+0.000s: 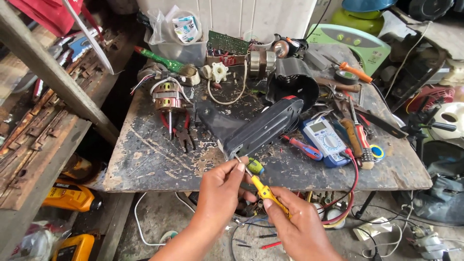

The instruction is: The person uses a yellow screwdriver to unscrew and open a black plastic casing on a workbench. They then manipulate the internal wires and components of the device.

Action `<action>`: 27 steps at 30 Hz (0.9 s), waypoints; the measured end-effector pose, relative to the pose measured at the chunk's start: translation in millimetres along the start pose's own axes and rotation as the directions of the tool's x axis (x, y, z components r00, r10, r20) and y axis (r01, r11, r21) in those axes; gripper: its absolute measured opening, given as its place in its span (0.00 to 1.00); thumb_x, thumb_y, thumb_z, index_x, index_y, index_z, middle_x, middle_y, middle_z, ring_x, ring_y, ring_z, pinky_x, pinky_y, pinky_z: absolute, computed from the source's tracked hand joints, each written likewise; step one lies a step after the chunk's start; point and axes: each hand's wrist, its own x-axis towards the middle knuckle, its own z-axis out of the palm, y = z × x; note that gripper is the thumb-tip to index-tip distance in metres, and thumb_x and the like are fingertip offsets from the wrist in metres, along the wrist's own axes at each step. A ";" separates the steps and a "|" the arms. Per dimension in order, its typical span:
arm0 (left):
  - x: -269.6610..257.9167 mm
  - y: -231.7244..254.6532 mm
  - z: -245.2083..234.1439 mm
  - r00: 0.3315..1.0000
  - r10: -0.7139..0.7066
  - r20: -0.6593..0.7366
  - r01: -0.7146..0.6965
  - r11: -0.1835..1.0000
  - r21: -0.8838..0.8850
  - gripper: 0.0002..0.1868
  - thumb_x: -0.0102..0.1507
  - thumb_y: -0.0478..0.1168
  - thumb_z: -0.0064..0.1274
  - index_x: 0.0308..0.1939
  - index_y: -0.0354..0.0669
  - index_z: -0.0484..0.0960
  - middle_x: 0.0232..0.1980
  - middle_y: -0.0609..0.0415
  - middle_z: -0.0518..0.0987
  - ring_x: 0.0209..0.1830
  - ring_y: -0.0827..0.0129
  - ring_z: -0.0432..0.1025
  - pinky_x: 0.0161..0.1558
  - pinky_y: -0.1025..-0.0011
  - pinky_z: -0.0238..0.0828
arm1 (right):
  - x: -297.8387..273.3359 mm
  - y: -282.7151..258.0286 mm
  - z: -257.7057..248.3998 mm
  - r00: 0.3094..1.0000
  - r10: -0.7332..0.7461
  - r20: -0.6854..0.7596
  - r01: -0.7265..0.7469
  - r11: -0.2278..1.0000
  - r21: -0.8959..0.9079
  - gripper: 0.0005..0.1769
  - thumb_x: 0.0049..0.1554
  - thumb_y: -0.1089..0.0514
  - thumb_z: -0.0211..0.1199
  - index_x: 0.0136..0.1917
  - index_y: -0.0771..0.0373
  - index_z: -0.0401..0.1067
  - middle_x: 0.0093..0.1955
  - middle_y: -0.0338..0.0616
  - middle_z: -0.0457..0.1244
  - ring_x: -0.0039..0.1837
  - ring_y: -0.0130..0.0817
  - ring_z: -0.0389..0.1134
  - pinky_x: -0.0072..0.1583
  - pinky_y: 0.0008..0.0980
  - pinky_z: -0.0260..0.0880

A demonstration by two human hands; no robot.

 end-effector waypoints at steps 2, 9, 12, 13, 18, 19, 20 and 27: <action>0.7 3.2 0.4 1.000 -0.002 -0.006 0.002 1.000 -0.004 0.21 0.70 0.43 0.46 0.62 0.43 0.86 0.33 0.54 0.82 0.17 0.68 0.76 0.21 0.77 0.50 | 2.8 -3.6 -0.4 1.000 -0.009 0.010 0.010 0.998 -0.056 0.15 0.60 0.56 0.60 0.57 0.59 0.82 0.39 0.34 0.67 0.40 0.22 0.61 0.42 0.28 0.65; -5.2 15.8 -4.4 0.999 -0.048 0.009 0.047 0.995 0.085 0.16 0.70 0.45 0.49 0.54 0.43 0.86 0.34 0.50 0.84 0.15 0.68 0.73 0.19 0.74 0.58 | 5.7 -7.6 -5.7 0.995 0.095 0.018 -0.091 0.983 -0.160 0.12 0.61 0.51 0.59 0.51 0.56 0.81 0.32 0.36 0.66 0.36 0.26 0.64 0.41 0.32 0.65; -5.7 17.4 -13.8 0.990 0.138 -0.037 -0.109 0.901 0.420 0.13 0.69 0.48 0.52 0.37 0.46 0.84 0.22 0.55 0.80 0.13 0.71 0.67 0.22 0.70 0.60 | 6.1 -14.5 -9.6 0.999 0.005 0.050 0.004 0.983 -0.185 0.16 0.63 0.52 0.57 0.37 0.58 0.78 0.25 0.36 0.65 0.30 0.25 0.60 0.38 0.31 0.62; -6.3 17.7 -17.5 0.950 0.309 -0.041 -0.206 0.723 0.660 0.15 0.67 0.50 0.55 0.28 0.51 0.82 0.14 0.61 0.74 0.13 0.74 0.61 0.23 0.67 0.54 | 6.3 -17.0 -10.9 0.998 -0.009 0.059 0.021 0.980 -0.197 0.21 0.63 0.52 0.57 0.31 0.59 0.76 0.24 0.36 0.66 0.27 0.26 0.60 0.36 0.32 0.62; 18.6 7.3 -36.0 0.821 0.570 -0.020 -0.384 0.578 0.720 0.07 0.62 0.44 0.58 0.34 0.52 0.75 0.31 0.62 0.79 0.30 0.69 0.72 0.32 0.64 0.67 | 9.7 -22.8 -11.5 0.988 0.134 0.072 -0.124 0.984 -0.130 0.21 0.64 0.53 0.58 0.31 0.63 0.75 0.26 0.42 0.67 0.24 0.31 0.60 0.34 0.34 0.63; 22.7 6.1 -38.8 0.812 0.582 0.053 -0.413 0.507 0.757 0.09 0.63 0.44 0.59 0.35 0.51 0.74 0.33 0.61 0.79 0.32 0.68 0.74 0.32 0.64 0.68 | 11.0 -22.7 -11.9 0.985 0.155 0.073 -0.148 0.984 -0.102 0.24 0.63 0.54 0.58 0.27 0.65 0.75 0.25 0.43 0.68 0.24 0.32 0.61 0.35 0.34 0.64; 27.4 2.0 -40.1 0.810 0.585 0.053 -0.415 0.507 0.755 0.09 0.63 0.44 0.59 0.35 0.51 0.74 0.33 0.61 0.79 0.32 0.68 0.74 0.32 0.64 0.68 | 12.0 -26.9 -12.8 0.986 0.152 0.072 -0.144 0.984 -0.104 0.24 0.63 0.54 0.58 0.27 0.65 0.75 0.25 0.43 0.68 0.24 0.32 0.61 0.35 0.34 0.64; 42.9 -12.0 -39.9 0.817 0.559 0.140 -0.490 0.548 0.678 0.18 0.65 0.37 0.58 0.24 0.45 0.68 0.30 0.55 0.69 0.25 0.66 0.62 0.29 0.64 0.56 | 17.2 -51.3 -17.1 0.883 0.399 0.248 -0.452 0.866 0.215 0.29 0.62 0.50 0.50 0.55 0.81 0.76 0.22 0.63 0.58 0.17 0.37 0.47 0.23 0.32 0.43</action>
